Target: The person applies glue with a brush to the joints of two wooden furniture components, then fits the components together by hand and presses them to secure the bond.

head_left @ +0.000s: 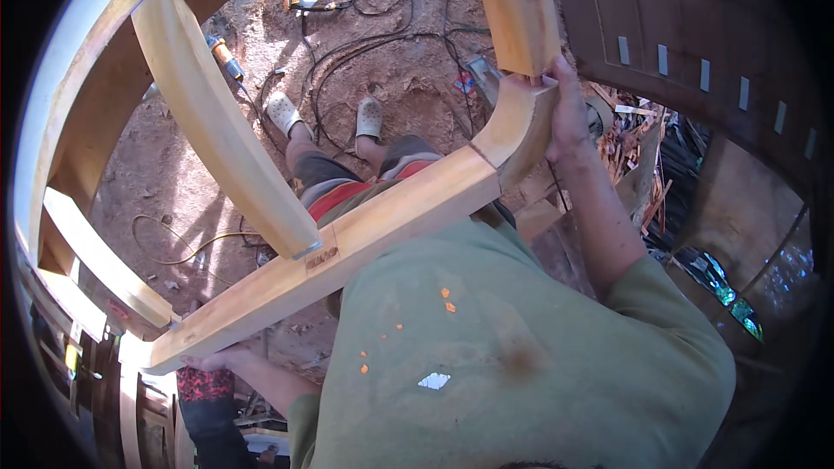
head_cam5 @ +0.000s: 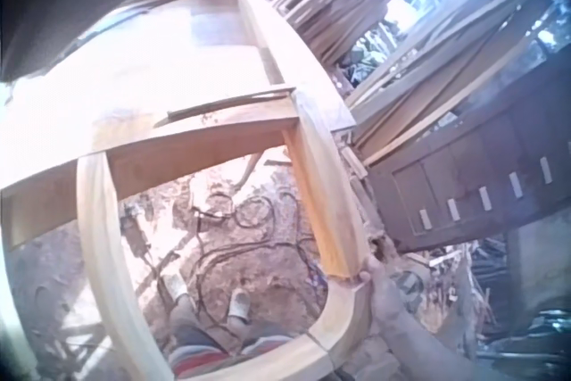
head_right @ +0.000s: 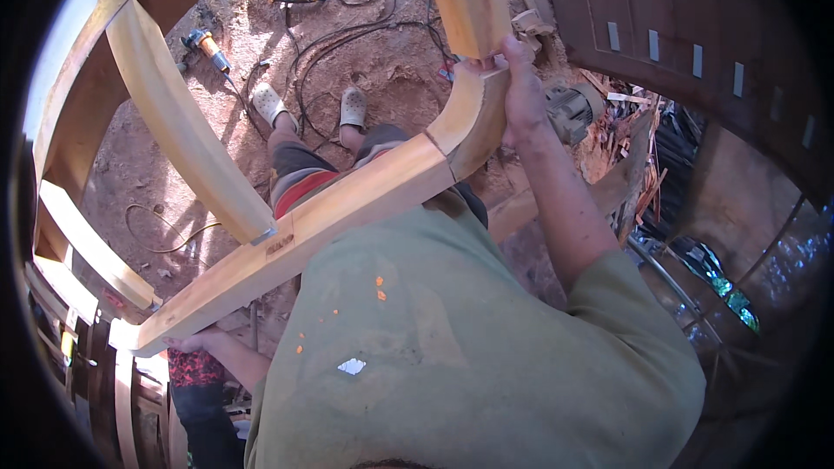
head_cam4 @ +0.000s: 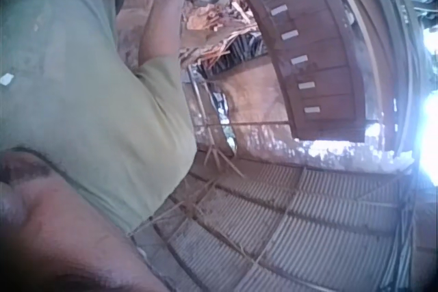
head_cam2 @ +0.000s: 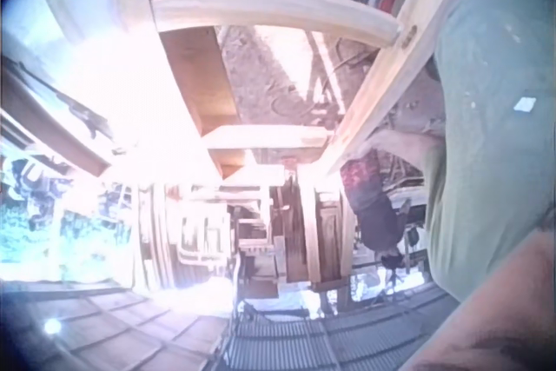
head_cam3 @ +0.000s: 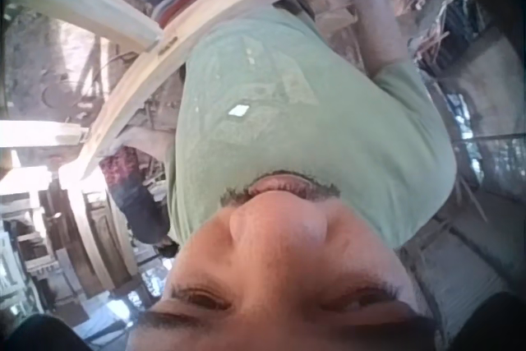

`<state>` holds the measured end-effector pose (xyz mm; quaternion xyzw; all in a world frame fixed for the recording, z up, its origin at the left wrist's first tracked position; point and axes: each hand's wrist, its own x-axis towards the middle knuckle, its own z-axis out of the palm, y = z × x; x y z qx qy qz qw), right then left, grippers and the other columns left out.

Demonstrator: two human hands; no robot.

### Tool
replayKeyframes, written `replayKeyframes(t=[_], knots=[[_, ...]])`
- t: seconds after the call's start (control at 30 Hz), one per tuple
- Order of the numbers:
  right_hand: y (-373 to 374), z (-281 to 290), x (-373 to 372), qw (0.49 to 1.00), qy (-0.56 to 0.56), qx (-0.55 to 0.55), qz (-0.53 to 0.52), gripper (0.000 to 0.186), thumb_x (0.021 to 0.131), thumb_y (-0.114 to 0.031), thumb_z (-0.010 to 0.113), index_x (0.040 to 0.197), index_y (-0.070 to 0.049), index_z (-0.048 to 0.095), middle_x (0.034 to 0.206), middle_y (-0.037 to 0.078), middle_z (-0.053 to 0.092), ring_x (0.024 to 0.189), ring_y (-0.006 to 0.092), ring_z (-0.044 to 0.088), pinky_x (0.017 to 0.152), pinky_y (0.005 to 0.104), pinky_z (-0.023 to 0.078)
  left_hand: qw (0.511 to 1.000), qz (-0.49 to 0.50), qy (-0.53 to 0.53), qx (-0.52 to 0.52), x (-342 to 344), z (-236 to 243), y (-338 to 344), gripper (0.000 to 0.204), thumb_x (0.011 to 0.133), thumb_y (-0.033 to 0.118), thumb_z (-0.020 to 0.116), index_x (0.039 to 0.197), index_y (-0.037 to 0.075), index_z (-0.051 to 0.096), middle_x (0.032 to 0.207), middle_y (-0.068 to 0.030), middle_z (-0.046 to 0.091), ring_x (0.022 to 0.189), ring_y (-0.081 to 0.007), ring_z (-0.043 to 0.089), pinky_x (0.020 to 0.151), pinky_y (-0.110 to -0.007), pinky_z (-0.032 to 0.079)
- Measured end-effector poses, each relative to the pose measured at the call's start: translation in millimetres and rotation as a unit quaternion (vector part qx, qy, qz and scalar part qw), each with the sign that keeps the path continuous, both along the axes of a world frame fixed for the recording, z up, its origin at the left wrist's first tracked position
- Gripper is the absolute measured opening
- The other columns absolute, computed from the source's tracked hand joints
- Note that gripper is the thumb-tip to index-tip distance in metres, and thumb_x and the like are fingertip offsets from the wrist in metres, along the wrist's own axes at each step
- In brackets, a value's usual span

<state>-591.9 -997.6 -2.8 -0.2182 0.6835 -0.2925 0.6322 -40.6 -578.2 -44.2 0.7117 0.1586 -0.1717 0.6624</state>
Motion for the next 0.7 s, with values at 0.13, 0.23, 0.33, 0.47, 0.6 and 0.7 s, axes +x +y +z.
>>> replayKeyframes(t=[0.13,0.23,0.33,0.47,0.6,0.7], knots=[[0,3,4,0.999,0.032,-0.004,-0.014,0.066,0.096,-0.059,0.051,0.124,0.0,0.058,0.108,0.015,0.069,0.095,0.023,0.067,0.087,0.036,0.054,1.0,-0.001,-0.008,0.017,-7,5,-24,0.077,0.095,0.056,0.034,0.153,0.006,0.027,0.152,-0.0223,0.036,0.137,-0.0446,0.041,0.115,-0.058,0.035],[-3,8,11,0.999,0.051,0.003,-0.007,0.063,0.096,-0.06,0.049,0.119,-0.002,0.061,0.104,0.012,0.069,0.093,0.0211,0.067,0.085,0.035,0.054,0.999,-0.035,-0.012,0.013,-1,0,-13,0.078,0.095,0.056,0.033,0.154,0.005,0.027,0.152,-0.0224,0.036,0.138,-0.044,0.04,0.116,-0.057,0.034],[-3,12,12,0.998,0.065,0.006,0.0,0.061,0.095,-0.061,0.048,0.113,-0.005,0.063,0.101,0.009,0.069,0.092,0.0197,0.067,0.083,0.0343,0.054,0.992,0.034,-0.063,0.105,-22,12,-57,0.079,0.096,0.053,0.019,0.15,-0.003,0.029,0.144,-0.0333,0.044,0.135,-0.0469,0.043,0.117,-0.056,0.033],[-2,5,2,0.999,0.049,0.017,0.007,0.062,0.094,-0.063,0.049,0.113,-0.005,0.063,0.101,0.008,0.069,0.092,0.0195,0.067,0.084,0.0346,0.053,0.994,0.019,-0.05,0.097,-17,18,-57,0.078,0.096,0.051,0.019,0.149,-0.005,0.031,0.141,-0.0337,0.047,0.134,-0.0454,0.045,0.117,-0.054,0.033],[-5,6,3,0.999,0.038,0.029,-0.001,0.064,0.096,-0.058,0.049,0.122,-0.001,0.059,0.104,0.015,0.07,0.092,0.022,0.068,0.084,0.0342,0.054,0.998,-0.034,-0.001,0.048,7,4,-18,0.078,0.096,0.055,0.025,0.151,0.0,0.03,0.147,-0.0279,0.042,0.136,-0.0437,0.043,0.117,-0.054,0.033],[-9,14,12,0.997,0.064,0.03,-0.019,0.062,0.095,-0.057,0.049,0.119,-0.001,0.06,0.103,0.015,0.07,0.091,0.0226,0.068,0.084,0.0343,0.054,0.999,-0.026,0.009,0.022,8,-2,-12,0.078,0.097,0.057,0.032,0.154,0.005,0.027,0.154,-0.0213,0.036,0.139,-0.0414,0.04,0.117,-0.054,0.033]])
